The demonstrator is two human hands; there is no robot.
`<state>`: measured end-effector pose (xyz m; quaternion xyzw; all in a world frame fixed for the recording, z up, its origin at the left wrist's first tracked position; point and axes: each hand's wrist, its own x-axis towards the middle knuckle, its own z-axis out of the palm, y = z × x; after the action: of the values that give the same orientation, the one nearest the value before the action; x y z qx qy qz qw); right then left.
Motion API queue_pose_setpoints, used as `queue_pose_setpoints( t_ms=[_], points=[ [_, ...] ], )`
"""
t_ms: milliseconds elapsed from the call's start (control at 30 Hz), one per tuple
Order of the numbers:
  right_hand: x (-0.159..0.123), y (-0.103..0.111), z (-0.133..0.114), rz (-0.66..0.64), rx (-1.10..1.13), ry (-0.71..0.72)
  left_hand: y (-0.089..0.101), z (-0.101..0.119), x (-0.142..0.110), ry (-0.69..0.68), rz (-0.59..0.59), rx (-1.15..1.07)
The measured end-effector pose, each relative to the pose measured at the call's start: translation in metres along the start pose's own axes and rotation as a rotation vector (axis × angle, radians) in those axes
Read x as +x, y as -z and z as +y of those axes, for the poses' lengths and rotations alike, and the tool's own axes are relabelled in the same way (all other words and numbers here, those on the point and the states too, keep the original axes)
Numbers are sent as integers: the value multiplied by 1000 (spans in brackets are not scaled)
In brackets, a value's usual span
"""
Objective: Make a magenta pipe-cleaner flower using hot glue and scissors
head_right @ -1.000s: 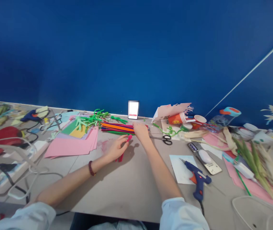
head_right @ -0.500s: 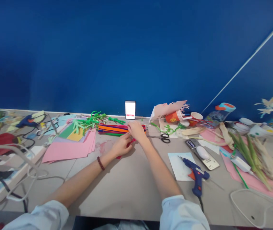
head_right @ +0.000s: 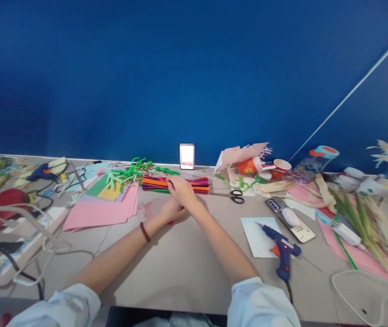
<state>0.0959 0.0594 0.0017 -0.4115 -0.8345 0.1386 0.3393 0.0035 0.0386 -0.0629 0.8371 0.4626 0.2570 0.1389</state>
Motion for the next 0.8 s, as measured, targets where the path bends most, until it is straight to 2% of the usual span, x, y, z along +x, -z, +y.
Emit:
queue_pose_setpoints(
  t_ms=[133,300,467,533,667,733,800],
  points=[
    [3,21,-4,8,-145,-52,5,4,0,-73,10,-6],
    [3,65,11,41,-304,-199,9,4,1,-192,58,-34],
    [-6,99,44,-16,-188,-165,6,-2,0,-193,62,-83],
    [-12,105,60,-60,-215,-228,7,-3,-1,-191,60,-103],
    [-20,105,83,-203,-372,-498,11,-3,-2,-202,39,-139],
    [-20,100,86,-224,-372,-512,13,-2,-2,-204,38,-146],
    [-17,92,82,-235,-321,-439,14,-1,-2,-205,43,-142]
  ],
)
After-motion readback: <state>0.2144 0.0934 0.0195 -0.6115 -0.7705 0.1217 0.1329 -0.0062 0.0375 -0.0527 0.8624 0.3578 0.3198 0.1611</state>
